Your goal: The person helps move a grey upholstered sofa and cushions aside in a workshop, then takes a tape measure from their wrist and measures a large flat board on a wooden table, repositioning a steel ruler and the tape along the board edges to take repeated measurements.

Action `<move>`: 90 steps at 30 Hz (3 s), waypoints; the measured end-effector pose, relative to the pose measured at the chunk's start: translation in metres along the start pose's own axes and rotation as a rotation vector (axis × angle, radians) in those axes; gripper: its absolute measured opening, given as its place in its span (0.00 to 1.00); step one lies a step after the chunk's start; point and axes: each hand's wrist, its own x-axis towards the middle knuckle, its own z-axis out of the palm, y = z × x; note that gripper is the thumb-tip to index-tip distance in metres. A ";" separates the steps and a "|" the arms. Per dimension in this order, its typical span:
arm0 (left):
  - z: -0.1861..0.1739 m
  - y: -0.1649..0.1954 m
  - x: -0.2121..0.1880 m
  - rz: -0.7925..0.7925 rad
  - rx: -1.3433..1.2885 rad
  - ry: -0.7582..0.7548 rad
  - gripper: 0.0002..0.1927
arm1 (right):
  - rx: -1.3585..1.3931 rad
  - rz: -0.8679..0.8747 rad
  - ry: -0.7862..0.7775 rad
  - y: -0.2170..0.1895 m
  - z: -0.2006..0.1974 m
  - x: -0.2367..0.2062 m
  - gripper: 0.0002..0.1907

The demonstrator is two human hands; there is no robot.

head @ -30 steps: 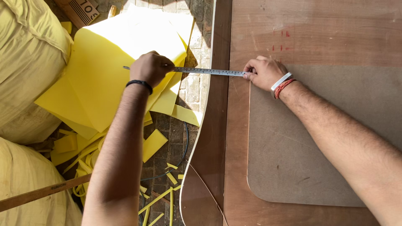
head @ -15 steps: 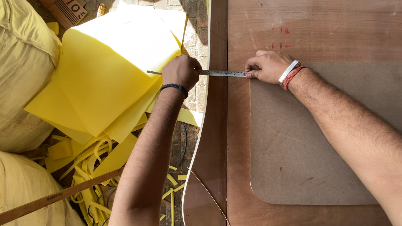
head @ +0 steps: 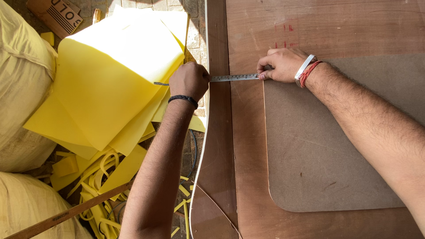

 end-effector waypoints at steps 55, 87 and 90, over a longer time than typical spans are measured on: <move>-0.004 -0.031 -0.002 -0.005 -0.029 -0.089 0.08 | 0.116 0.193 -0.017 0.017 0.016 -0.001 0.13; -0.006 -0.019 -0.018 -0.006 -0.048 -0.042 0.06 | 0.555 0.207 0.262 0.025 0.035 -0.033 0.24; -0.012 -0.018 -0.031 0.009 -0.057 0.028 0.07 | 0.987 0.230 0.460 0.043 0.052 -0.048 0.19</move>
